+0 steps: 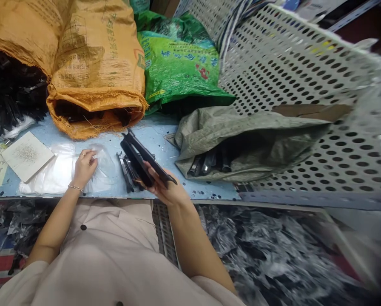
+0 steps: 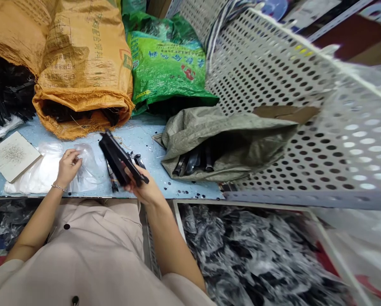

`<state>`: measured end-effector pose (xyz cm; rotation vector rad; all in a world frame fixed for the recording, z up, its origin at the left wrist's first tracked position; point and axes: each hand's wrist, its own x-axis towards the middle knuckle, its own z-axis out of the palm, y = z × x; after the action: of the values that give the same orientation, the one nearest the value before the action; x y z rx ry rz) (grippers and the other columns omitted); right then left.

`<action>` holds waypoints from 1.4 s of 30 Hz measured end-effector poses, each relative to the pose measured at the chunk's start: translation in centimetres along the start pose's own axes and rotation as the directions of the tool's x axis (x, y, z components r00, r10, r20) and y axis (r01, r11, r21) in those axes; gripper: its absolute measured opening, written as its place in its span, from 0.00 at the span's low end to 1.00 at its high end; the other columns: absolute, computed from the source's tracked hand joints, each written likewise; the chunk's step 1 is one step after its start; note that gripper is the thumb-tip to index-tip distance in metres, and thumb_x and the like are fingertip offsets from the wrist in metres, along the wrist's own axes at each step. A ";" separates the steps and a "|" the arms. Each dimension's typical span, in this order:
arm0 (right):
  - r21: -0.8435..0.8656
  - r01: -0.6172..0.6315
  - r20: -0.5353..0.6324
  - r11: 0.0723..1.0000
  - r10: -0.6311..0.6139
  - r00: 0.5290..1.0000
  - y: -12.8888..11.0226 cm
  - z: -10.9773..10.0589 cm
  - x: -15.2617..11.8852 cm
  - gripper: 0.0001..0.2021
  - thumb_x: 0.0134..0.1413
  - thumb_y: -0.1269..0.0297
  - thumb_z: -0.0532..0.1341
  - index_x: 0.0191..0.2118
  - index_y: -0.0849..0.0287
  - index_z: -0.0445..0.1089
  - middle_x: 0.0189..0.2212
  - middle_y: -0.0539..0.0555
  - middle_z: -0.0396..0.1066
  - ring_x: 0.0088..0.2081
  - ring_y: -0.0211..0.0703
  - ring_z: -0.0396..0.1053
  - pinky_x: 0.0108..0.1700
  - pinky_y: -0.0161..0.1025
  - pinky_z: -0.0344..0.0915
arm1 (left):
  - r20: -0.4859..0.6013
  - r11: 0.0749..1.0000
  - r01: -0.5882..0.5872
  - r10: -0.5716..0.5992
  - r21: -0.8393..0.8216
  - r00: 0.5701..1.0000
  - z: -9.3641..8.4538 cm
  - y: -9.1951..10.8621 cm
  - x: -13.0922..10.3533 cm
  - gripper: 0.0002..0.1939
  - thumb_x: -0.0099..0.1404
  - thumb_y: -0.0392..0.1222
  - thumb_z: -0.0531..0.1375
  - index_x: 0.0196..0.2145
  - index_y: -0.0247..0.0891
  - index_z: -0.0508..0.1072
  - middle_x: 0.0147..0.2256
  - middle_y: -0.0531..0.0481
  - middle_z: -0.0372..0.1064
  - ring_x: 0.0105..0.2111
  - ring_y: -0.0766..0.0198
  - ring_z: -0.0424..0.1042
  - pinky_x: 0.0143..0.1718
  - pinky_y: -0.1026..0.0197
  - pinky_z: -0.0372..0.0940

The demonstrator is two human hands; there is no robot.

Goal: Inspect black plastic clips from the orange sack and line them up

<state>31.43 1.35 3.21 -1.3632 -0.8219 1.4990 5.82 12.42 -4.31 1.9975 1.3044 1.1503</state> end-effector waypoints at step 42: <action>0.035 0.385 -0.027 0.922 -0.385 0.923 -4.4 -3.8 2.2 0.15 0.52 0.45 0.67 0.27 0.49 0.69 0.13 0.42 0.41 0.17 0.32 0.40 0.24 0.38 0.40 | -0.462 0.991 0.131 -0.123 -0.015 0.878 -13.7 1.9 -6.7 0.13 0.65 0.47 0.65 0.45 0.40 0.74 0.45 0.47 0.69 0.49 0.59 0.71 0.56 0.54 0.66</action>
<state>36.05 4.61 5.80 -1.1066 -0.9786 1.1844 -6.17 5.00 1.77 1.6698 1.6491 1.6207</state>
